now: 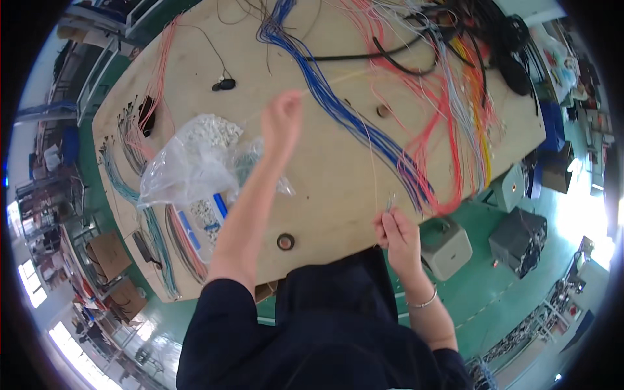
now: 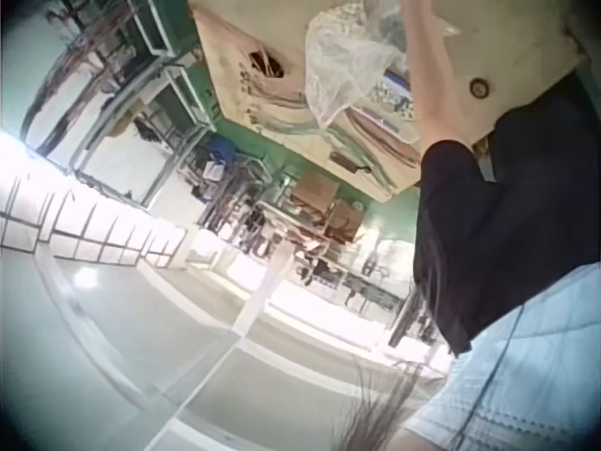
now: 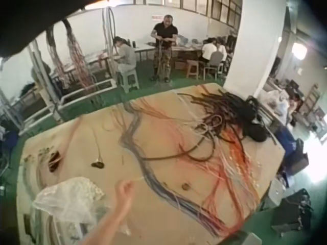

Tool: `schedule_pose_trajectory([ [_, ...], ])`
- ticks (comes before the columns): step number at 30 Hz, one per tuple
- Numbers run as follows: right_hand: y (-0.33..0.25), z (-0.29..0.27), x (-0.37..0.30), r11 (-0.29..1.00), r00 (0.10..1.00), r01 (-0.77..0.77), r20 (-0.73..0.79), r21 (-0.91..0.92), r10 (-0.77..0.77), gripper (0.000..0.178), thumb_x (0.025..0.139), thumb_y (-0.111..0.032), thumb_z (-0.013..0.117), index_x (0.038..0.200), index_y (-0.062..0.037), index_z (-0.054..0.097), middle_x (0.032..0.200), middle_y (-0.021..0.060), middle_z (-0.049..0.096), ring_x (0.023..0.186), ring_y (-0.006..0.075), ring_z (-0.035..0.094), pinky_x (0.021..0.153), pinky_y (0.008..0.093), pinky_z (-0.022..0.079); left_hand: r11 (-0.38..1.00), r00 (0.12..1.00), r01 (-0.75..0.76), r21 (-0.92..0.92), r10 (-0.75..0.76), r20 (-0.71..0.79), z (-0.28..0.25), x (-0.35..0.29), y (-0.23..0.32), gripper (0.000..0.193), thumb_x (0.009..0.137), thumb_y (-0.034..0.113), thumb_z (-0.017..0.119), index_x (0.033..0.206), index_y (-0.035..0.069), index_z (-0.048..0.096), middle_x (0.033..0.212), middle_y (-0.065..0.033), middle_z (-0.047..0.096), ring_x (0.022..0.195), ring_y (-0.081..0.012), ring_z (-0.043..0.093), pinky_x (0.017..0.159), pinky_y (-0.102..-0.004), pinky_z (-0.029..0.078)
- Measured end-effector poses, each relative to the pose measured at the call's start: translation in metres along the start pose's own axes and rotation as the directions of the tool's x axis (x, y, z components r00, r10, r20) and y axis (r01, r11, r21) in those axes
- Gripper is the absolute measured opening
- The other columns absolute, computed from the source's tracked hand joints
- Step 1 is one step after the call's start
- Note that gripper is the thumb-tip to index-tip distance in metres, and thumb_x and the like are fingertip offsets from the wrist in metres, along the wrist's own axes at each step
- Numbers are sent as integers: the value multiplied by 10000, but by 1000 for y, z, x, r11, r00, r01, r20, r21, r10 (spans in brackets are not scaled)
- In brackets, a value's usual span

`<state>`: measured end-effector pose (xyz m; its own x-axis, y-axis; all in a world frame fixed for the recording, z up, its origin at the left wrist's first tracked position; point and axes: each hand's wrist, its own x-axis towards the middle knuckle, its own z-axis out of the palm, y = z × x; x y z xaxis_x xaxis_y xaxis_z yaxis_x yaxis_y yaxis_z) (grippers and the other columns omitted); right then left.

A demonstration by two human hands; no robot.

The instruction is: The person threads bundles of wires through black cable sleeves by hand, inserts the wire terminals into plastic connector housings, and hangs a wire harness onto a metal rack before gathering more wires.

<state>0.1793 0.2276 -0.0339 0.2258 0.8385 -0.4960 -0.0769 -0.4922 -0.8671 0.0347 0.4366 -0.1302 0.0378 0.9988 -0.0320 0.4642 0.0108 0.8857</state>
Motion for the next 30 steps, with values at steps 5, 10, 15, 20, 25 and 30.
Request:
schedule_pose_trajectory([
  [5, 27, 7, 19, 982, 992, -90, -71, 169, 103, 215, 884, -139, 394, 801, 18, 515, 603, 2, 448, 496, 47, 371, 457, 166, 315, 796, 975, -59, 603, 176, -138, 14, 111, -106, 111, 711, 78, 524, 801, 17, 508, 817, -168, 513, 776, -333, 522, 657, -402, 438],
  [10, 45, 3, 23, 963, 972, -134, -159, 235, 175, 203, 885, -138, 392, 820, 17, 504, 592, 0, 432, 490, 54, 374, 452, 173, 306, 624, 979, -153, 766, 200, 33, 22, 129, -108, 149, 731, 108, 513, 857, 30, 503, 822, -172, 510, 783, -339, 521, 661, -411, 442],
  [15, 59, -3, 9, 886, 909, -209, -252, 414, 332, 190, 886, -132, 386, 833, 17, 490, 584, -2, 411, 489, 60, 376, 446, 180, 296, 350, 909, -417, 839, 179, 377, -1, 125, -111, 111, 714, 74, 487, 782, 13, 550, 764, -202, 542, 765, -333, 548, 634, -411, 448],
  [20, 93, -19, -8, 852, 862, -150, -355, 501, 361, 192, 888, -134, 385, 840, 18, 491, 597, 2, 415, 487, 59, 361, 436, 182, 285, 354, 702, -677, 646, 44, 711, -30, 28, -45, 72, 710, 58, 489, 753, 0, 493, 749, -179, 496, 733, -341, 506, 628, -425, 413],
  [25, 98, -13, -11, 921, 916, 152, -400, 358, 5, 210, 892, -133, 373, 915, 37, 495, 839, 88, 562, 722, 123, 522, 659, 232, 416, 382, 145, -919, 96, 101, 984, -17, -88, 31, 88, 619, 45, 520, 701, 33, 490, 727, -97, 469, 637, -250, 504, 510, -321, 434],
  [30, 84, -10, -20, 689, 920, 317, -388, 652, -56, 232, 896, -129, 358, 966, 51, 486, 978, 125, 542, 879, 160, 516, 792, 273, 401, 613, 15, -774, -160, 270, 963, 42, -152, 118, 94, 617, 19, 540, 695, 30, 488, 722, -88, 469, 620, -210, 517, 491, -293, 437],
])
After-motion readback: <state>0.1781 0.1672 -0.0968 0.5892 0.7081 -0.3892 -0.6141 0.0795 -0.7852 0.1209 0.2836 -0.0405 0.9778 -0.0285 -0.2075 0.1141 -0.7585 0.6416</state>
